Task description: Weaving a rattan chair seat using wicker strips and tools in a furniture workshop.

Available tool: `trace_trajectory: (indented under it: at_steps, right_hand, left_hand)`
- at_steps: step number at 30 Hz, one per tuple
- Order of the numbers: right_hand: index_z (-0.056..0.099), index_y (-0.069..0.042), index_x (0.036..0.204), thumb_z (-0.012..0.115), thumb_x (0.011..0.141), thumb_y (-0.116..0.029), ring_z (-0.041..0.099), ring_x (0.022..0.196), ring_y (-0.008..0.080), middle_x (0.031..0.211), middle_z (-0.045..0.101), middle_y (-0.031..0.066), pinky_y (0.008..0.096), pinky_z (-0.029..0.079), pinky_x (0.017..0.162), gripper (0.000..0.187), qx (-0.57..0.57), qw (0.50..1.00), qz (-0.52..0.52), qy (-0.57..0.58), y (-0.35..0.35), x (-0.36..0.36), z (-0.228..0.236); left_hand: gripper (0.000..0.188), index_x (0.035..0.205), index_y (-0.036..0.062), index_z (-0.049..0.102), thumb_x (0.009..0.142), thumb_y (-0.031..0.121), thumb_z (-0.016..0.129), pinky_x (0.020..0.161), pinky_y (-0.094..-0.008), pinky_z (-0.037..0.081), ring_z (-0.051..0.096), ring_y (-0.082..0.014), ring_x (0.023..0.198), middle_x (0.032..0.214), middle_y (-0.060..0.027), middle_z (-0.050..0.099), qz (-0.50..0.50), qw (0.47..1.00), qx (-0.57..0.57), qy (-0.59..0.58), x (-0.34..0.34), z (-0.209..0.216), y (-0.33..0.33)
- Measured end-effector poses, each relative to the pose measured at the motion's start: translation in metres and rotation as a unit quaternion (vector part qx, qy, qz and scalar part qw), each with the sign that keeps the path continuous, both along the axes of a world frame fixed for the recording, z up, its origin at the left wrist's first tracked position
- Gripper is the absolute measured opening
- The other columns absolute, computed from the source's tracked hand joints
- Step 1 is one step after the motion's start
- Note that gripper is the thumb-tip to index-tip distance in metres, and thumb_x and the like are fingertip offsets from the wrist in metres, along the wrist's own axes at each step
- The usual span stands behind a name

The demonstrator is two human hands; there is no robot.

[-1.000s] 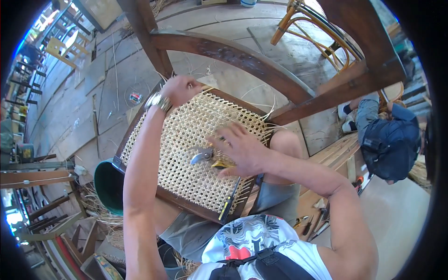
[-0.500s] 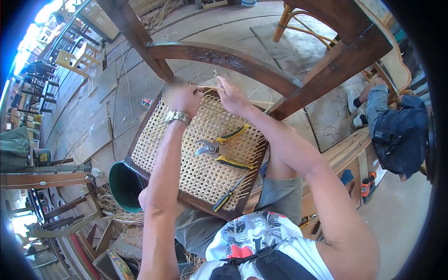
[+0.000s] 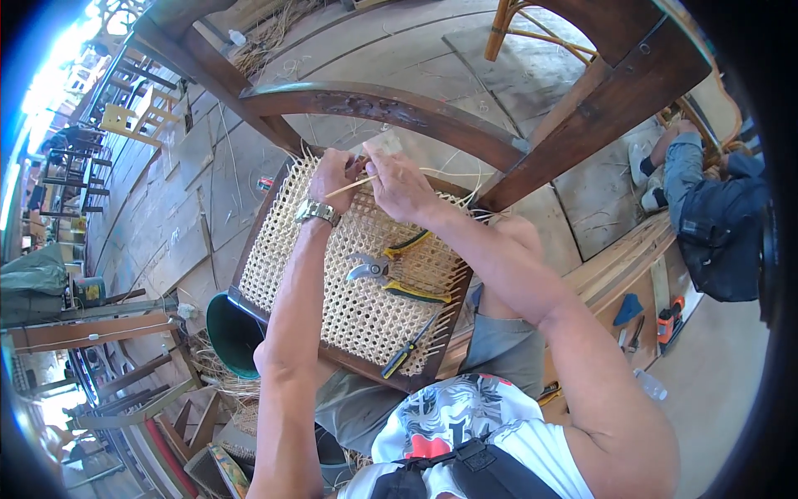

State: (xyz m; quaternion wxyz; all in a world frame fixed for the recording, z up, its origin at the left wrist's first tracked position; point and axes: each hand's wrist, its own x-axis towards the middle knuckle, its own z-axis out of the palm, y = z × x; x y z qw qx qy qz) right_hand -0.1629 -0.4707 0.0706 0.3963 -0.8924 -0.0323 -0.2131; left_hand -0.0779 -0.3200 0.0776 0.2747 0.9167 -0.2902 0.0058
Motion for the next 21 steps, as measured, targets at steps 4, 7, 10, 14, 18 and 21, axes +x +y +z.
trace_trajectory:
  at_steps: [4, 7, 10, 14, 18, 21]
  right_hand:
    - [0.053, 0.001, 0.132, 0.046, 0.101, -0.026, 0.062, 0.100, 0.0450, 0.103, 0.068, 0.0269, 0.0512, 0.048, 0.091, 0.042, -0.031, 0.997, 0.003, 0.071, -0.009, 0.006, -0.006]
    - [0.054, 0.001, 0.133, 0.044, 0.101, -0.026, 0.061, 0.102, 0.0442, 0.106, 0.068, 0.0264, 0.0514, 0.047, 0.093, 0.042, 0.011, 0.996, 0.029, 0.083, -0.015, 0.011, -0.009]
    - [0.053, 0.000, 0.134, 0.044, 0.101, -0.025, 0.060, 0.103, 0.0442, 0.109, 0.067, 0.0268, 0.0518, 0.047, 0.094, 0.043, 0.075, 0.992, 0.068, 0.072, -0.018, 0.006, -0.008]
    - [0.049, 0.000, 0.137, 0.044, 0.100, -0.026, 0.060, 0.104, 0.0432, 0.113, 0.066, 0.0251, 0.0519, 0.047, 0.094, 0.045, -0.014, 0.996, 0.080, 0.026, -0.017, 0.002, -0.011]
    - [0.047, -0.001, 0.140, 0.046, 0.100, -0.025, 0.060, 0.106, 0.0416, 0.113, 0.067, 0.0236, 0.0517, 0.047, 0.094, 0.047, -0.113, 0.990, 0.077, 0.037, -0.013, -0.003, -0.009]
    - [0.047, -0.002, 0.140, 0.046, 0.100, -0.025, 0.061, 0.103, 0.0425, 0.111, 0.067, 0.0250, 0.0525, 0.048, 0.091, 0.046, -0.120, 0.989, 0.083, 0.014, -0.013, -0.005, -0.007]
  left_hand:
    - [0.020, 0.100, 0.0056, 0.068, 0.091, 0.023, 0.068, 0.080, -0.0421, 0.050, 0.061, -0.0351, 0.092, 0.101, -0.0169, 0.060, -0.012, 1.000, -0.021, 0.000, 0.002, -0.005, 0.008]
    - [0.018, 0.102, 0.0072, 0.070, 0.090, 0.020, 0.069, 0.082, -0.0397, 0.050, 0.062, -0.0330, 0.094, 0.103, -0.0156, 0.060, -0.014, 0.997, -0.053, 0.059, 0.005, -0.009, 0.009]
    - [0.017, 0.103, 0.0084, 0.071, 0.089, 0.019, 0.069, 0.082, -0.0387, 0.050, 0.063, -0.0321, 0.096, 0.104, -0.0150, 0.061, 0.009, 0.997, -0.037, 0.064, 0.000, -0.007, 0.006]
    - [0.013, 0.099, 0.0085, 0.072, 0.089, 0.017, 0.068, 0.081, -0.0396, 0.051, 0.064, -0.0315, 0.094, 0.101, -0.0144, 0.063, 0.001, 0.999, -0.032, 0.013, 0.003, -0.010, 0.007]
    - [0.011, 0.097, 0.0080, 0.072, 0.089, 0.015, 0.068, 0.080, -0.0403, 0.052, 0.065, -0.0320, 0.091, 0.099, -0.0140, 0.065, 0.013, 0.997, -0.073, 0.017, 0.005, -0.018, 0.011]
    - [0.012, 0.096, 0.0080, 0.072, 0.088, 0.015, 0.068, 0.080, -0.0402, 0.052, 0.066, -0.0329, 0.091, 0.098, -0.0138, 0.067, 0.009, 0.993, -0.119, 0.008, 0.003, -0.015, 0.010]
